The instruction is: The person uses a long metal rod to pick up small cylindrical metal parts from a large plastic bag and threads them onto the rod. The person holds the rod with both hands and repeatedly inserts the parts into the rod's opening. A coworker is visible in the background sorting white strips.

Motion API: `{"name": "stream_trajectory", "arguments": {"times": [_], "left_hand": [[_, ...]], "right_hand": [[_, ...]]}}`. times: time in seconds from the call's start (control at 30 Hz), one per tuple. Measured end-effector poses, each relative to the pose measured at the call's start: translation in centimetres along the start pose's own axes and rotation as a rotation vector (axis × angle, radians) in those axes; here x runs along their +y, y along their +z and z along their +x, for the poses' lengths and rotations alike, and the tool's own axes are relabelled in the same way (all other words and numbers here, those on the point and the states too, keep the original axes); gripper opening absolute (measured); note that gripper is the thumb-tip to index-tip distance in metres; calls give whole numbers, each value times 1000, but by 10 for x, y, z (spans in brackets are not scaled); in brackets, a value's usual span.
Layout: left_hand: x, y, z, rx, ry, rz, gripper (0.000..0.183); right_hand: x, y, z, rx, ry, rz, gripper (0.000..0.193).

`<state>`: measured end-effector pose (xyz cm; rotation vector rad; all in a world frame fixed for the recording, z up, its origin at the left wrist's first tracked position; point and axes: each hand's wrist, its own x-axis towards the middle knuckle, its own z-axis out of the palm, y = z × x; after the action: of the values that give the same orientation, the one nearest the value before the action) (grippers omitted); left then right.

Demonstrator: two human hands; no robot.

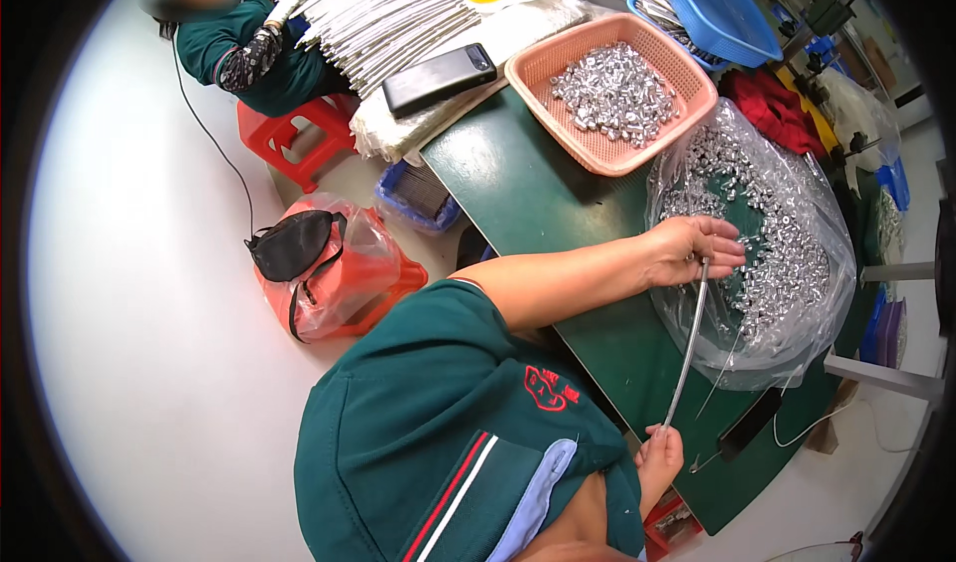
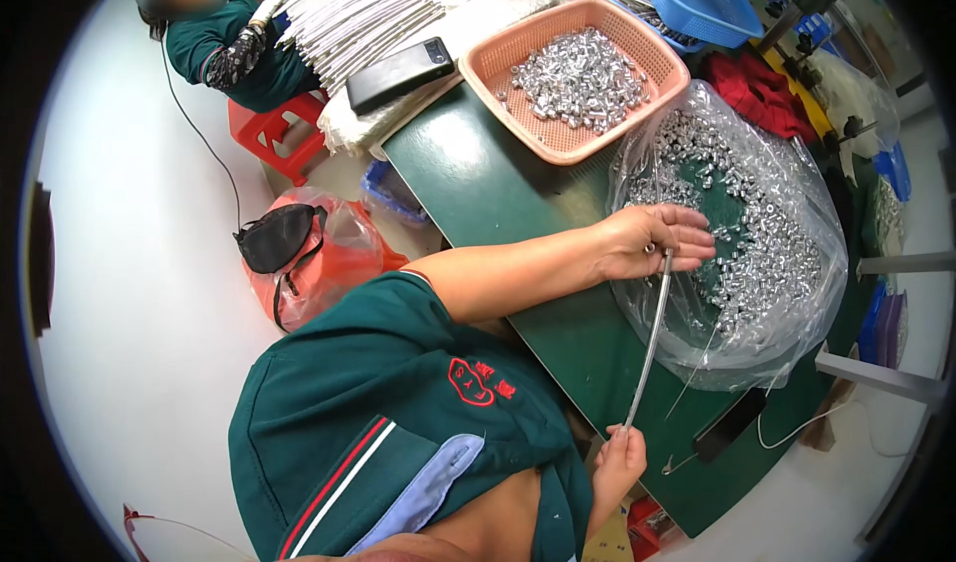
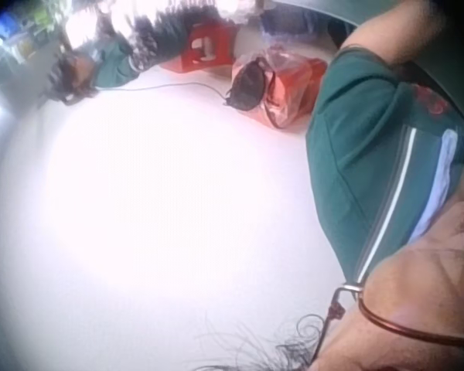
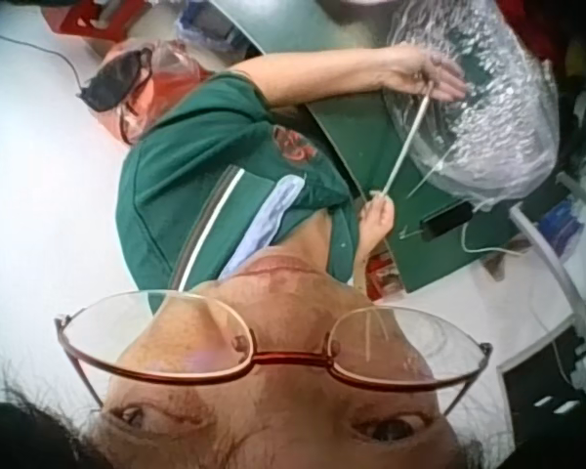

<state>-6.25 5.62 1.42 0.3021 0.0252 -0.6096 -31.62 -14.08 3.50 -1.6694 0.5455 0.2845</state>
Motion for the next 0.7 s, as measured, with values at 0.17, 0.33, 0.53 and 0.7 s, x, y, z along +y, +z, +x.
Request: {"name": "stream_trajectory", "arguments": {"times": [0.17, 0.33, 0.53, 0.7], "left_hand": [[-5, -3, 1, -60, -40, -80, 56], [-11, -6, 4, -67, -45, -87, 50], [-22, -10, 4, -1, -166, -140, 17], [-24, -4, 0, 16, -231, -138, 27]], "right_hand": [[-3, 1, -3, 21, 13, -30, 17], [-1, 2, -3, 26, 13, -1, 17], [-2, 5, -2, 69, -3, 41, 18], [-4, 12, 3, 48, 10, 128, 18]]}}
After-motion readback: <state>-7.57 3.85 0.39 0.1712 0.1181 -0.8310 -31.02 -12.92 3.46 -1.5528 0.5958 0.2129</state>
